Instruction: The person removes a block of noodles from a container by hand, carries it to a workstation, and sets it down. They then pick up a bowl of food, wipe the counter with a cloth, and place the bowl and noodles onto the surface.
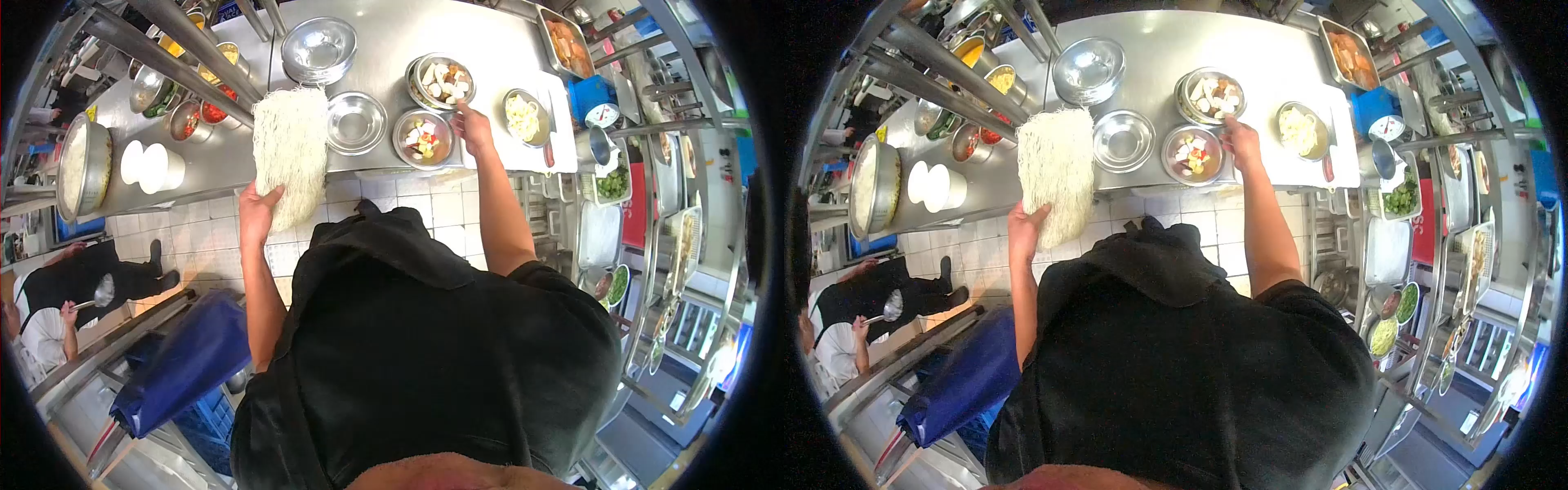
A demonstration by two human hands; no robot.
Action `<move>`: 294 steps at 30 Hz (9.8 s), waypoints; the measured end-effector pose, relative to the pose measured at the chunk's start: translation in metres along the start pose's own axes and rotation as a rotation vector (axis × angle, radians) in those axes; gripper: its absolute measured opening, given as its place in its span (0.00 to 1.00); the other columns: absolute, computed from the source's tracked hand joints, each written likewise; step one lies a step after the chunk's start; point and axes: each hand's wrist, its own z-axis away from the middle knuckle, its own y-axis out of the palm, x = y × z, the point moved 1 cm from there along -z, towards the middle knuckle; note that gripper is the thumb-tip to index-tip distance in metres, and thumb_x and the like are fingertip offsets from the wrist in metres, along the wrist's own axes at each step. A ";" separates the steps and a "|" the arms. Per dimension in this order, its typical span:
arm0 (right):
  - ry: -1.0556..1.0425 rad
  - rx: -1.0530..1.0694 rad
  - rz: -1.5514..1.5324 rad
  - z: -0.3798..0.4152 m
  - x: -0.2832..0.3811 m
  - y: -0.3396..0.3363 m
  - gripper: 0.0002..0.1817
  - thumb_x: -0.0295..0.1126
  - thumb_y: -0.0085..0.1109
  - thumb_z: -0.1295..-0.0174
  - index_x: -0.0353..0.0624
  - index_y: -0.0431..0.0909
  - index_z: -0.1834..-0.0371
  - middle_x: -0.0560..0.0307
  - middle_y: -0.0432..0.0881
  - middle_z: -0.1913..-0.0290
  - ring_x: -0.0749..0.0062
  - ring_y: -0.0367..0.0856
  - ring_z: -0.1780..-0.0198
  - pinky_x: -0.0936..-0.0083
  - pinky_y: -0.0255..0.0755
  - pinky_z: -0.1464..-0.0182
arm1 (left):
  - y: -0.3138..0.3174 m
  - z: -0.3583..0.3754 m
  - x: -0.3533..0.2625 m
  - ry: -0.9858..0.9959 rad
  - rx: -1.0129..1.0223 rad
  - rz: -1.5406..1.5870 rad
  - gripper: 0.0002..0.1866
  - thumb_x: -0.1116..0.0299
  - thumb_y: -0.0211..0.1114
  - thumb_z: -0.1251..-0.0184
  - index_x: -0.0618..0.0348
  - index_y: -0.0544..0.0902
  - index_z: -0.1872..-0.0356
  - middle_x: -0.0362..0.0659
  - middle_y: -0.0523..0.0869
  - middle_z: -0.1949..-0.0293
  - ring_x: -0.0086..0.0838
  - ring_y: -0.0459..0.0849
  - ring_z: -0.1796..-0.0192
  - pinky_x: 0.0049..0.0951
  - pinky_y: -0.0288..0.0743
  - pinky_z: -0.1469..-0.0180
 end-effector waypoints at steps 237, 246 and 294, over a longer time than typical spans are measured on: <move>0.303 0.236 -0.246 -0.091 -0.028 -0.015 0.16 0.28 0.45 0.36 0.40 0.72 0.46 0.52 0.80 0.54 0.58 0.82 0.60 0.61 0.84 0.56 | -0.021 0.044 0.110 -0.049 -0.451 0.550 0.18 0.82 0.61 0.40 0.65 0.80 0.47 0.45 0.87 0.55 0.31 0.85 0.57 0.32 0.77 0.51; 0.290 0.263 -0.239 -0.087 -0.026 -0.014 0.16 0.31 0.48 0.37 0.44 0.73 0.47 0.55 0.81 0.55 0.61 0.82 0.60 0.63 0.84 0.56 | -0.020 0.045 0.112 -0.030 -0.466 0.557 0.17 0.83 0.61 0.40 0.65 0.81 0.48 0.45 0.87 0.56 0.30 0.85 0.58 0.32 0.78 0.52; 0.275 0.269 -0.279 -0.078 -0.009 -0.009 0.21 0.28 0.52 0.43 0.42 0.69 0.44 0.50 0.79 0.52 0.52 0.82 0.60 0.62 0.83 0.55 | -0.005 0.040 0.103 -0.072 -0.460 0.483 0.17 0.81 0.61 0.40 0.65 0.81 0.49 0.46 0.87 0.57 0.31 0.85 0.60 0.32 0.79 0.55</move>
